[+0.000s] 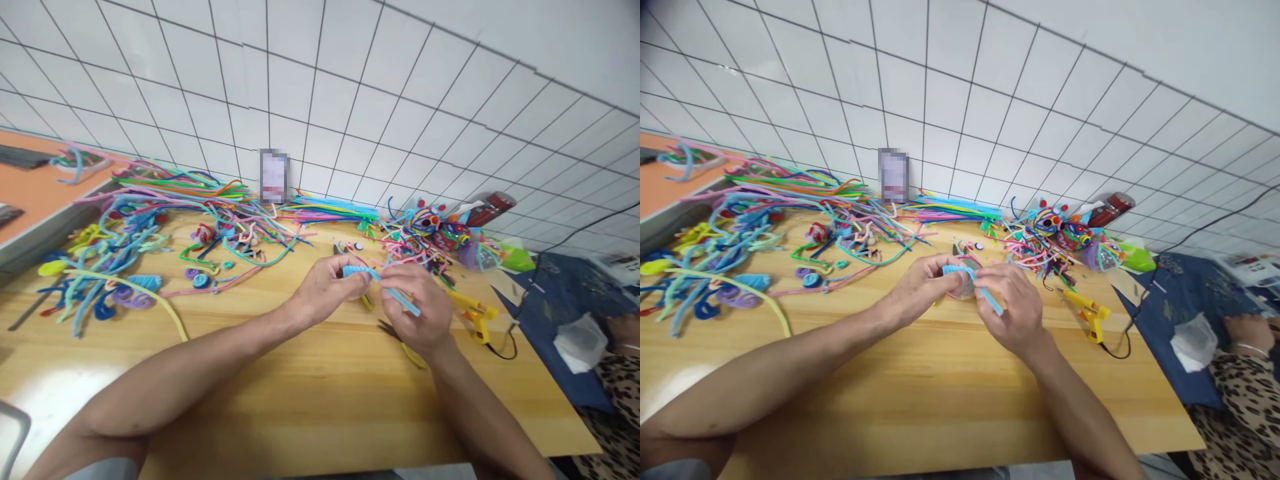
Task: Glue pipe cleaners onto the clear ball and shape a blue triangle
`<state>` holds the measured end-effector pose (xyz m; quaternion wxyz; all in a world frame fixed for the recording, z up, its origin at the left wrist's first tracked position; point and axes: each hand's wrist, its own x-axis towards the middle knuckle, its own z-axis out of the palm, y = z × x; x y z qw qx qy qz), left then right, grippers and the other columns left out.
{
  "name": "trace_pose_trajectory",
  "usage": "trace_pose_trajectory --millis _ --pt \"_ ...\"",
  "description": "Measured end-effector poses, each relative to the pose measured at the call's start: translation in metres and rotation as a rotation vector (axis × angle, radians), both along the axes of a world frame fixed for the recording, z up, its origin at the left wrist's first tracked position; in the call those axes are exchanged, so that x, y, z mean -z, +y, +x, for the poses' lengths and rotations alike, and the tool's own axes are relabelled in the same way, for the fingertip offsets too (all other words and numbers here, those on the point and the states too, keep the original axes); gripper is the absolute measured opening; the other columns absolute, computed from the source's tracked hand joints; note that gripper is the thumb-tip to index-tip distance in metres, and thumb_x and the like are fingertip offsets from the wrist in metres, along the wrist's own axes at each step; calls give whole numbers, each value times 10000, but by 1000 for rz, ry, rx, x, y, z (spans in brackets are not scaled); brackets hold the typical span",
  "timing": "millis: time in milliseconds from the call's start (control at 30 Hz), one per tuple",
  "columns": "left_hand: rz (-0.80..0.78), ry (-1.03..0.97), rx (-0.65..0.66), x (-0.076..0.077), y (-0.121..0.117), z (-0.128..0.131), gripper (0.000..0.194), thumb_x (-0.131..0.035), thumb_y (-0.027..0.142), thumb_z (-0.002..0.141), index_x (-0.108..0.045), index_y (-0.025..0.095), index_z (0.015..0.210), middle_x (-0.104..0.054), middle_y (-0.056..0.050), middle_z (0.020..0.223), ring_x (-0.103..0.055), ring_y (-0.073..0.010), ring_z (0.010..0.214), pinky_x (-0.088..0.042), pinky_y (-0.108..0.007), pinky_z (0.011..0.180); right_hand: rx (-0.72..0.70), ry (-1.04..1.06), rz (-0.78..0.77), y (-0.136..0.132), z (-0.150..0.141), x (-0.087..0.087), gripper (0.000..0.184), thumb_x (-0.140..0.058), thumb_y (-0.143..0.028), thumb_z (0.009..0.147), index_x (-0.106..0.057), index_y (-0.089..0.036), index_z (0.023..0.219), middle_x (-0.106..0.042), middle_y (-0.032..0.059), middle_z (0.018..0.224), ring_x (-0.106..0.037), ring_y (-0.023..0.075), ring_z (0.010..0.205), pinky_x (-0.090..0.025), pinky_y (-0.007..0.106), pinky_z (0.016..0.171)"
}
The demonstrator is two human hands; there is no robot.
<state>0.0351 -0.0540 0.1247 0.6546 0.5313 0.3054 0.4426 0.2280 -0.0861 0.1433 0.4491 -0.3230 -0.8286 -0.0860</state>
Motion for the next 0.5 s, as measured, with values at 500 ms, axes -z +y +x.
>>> trace_pose_trajectory --millis 500 --pt "-89 -99 83 -9 0 -5 415 -848 540 760 -713 156 839 -615 3 725 -526 -110 668 -435 -258 676 -17 -134 161 7 12 9 356 -697 -82 857 -690 -298 1140 -799 75 1113 -788 251 986 -665 433 819"
